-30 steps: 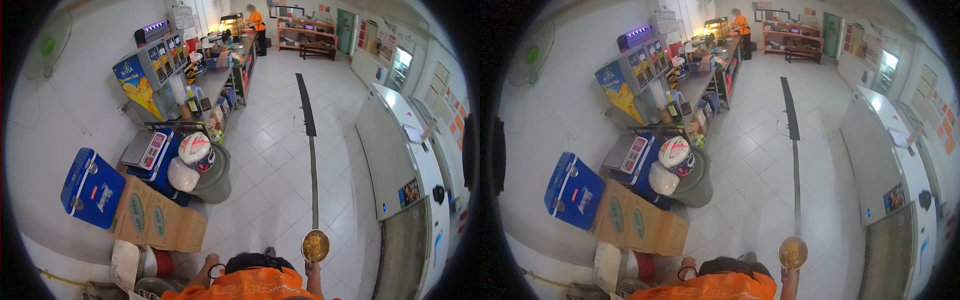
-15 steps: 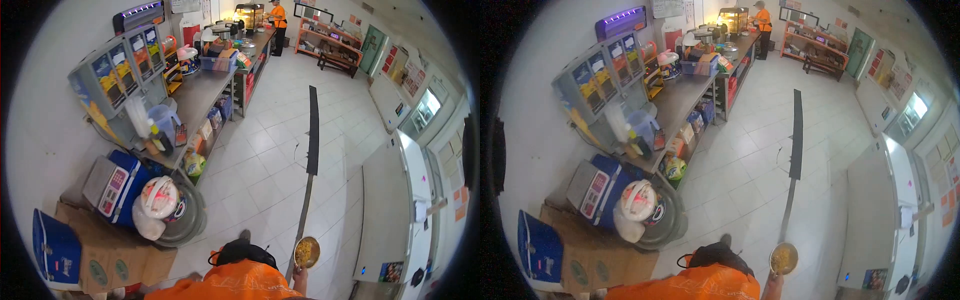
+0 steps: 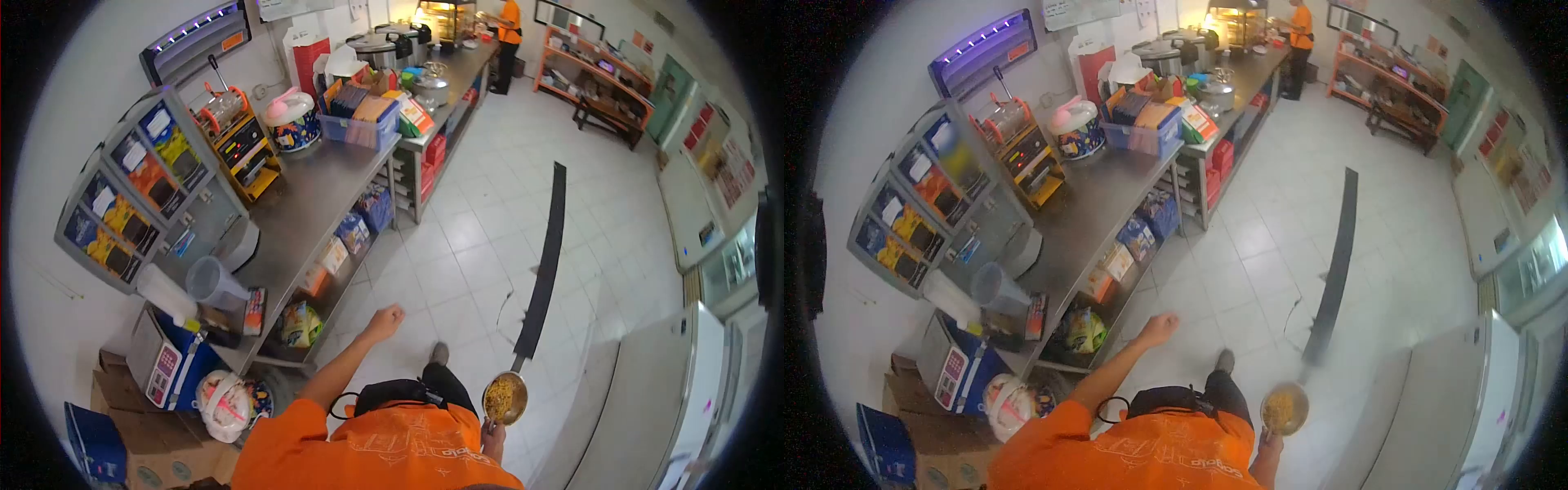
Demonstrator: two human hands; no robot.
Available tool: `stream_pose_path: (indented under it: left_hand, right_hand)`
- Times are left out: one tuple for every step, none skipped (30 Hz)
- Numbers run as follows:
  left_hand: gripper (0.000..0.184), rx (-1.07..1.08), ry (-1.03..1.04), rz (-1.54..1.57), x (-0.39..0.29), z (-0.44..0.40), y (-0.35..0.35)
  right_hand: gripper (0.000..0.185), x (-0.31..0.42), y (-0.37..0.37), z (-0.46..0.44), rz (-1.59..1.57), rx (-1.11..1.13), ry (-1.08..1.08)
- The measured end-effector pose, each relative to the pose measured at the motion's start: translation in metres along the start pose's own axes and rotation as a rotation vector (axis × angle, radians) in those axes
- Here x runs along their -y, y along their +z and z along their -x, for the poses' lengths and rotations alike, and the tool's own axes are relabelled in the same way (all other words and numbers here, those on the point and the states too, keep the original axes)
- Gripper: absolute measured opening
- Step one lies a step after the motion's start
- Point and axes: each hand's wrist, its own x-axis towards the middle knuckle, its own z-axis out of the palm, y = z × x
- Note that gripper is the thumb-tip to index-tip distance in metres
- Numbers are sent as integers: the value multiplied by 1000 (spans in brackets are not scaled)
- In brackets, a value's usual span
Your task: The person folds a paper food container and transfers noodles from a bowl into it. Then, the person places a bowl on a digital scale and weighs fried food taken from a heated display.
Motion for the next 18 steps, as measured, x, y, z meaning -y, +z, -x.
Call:
stream_pose_path:
  left_hand:
    - [24,8,-11,-45,30,-4,15]
    - [30,26,-61,-175,49,-8,21]
    - [36,52,-115,-308,77,-3,25]
    - [44,378,-61,-596,159,-2,40]
    - [43,472,-318,-608,197,14,49]
    - [41,516,-497,-609,197,32,50]
    - [39,486,-705,-544,186,55,43]
    - [37,438,-856,-461,175,69,46]
    - [35,391,-988,-386,164,76,49]
    - [33,353,-1091,-332,152,73,52]
    - [32,333,-1149,-304,144,66,58]
    - [30,320,-1172,-293,138,51,66]
    - [30,301,-1189,-300,134,24,74]
    - [29,361,-1108,-390,137,-6,78]
    - [28,414,-1023,-483,141,-36,83]
    - [27,543,-825,-644,158,-77,87]
    - [23,-229,-801,-178,159,-124,90]
    - [25,-397,-890,-325,96,-196,60]
  right_hand:
    - [24,22,38,-20,23,101,13]
    - [28,39,77,-41,40,201,34]
    - [33,48,110,-54,52,295,60]
    - [30,57,138,-59,56,257,65]
    - [27,72,179,-70,61,231,58]
    - [25,91,228,-83,66,212,45]
    - [22,111,273,-95,74,190,32]
    - [23,127,311,-93,165,223,-35]
    - [23,141,337,-114,364,315,-199]
    - [22,151,357,-155,560,409,-359]
    - [21,165,393,-160,537,422,-340]
    - [21,179,436,-153,385,355,-169]
    - [21,192,475,-154,292,290,-44]
    - [21,203,509,-156,275,263,-21]
    - [21,213,544,-151,274,250,-11]
    - [20,217,574,-160,233,313,-72]
    - [19,224,595,-191,435,367,-132]
    - [19,237,607,-234,642,418,-193]
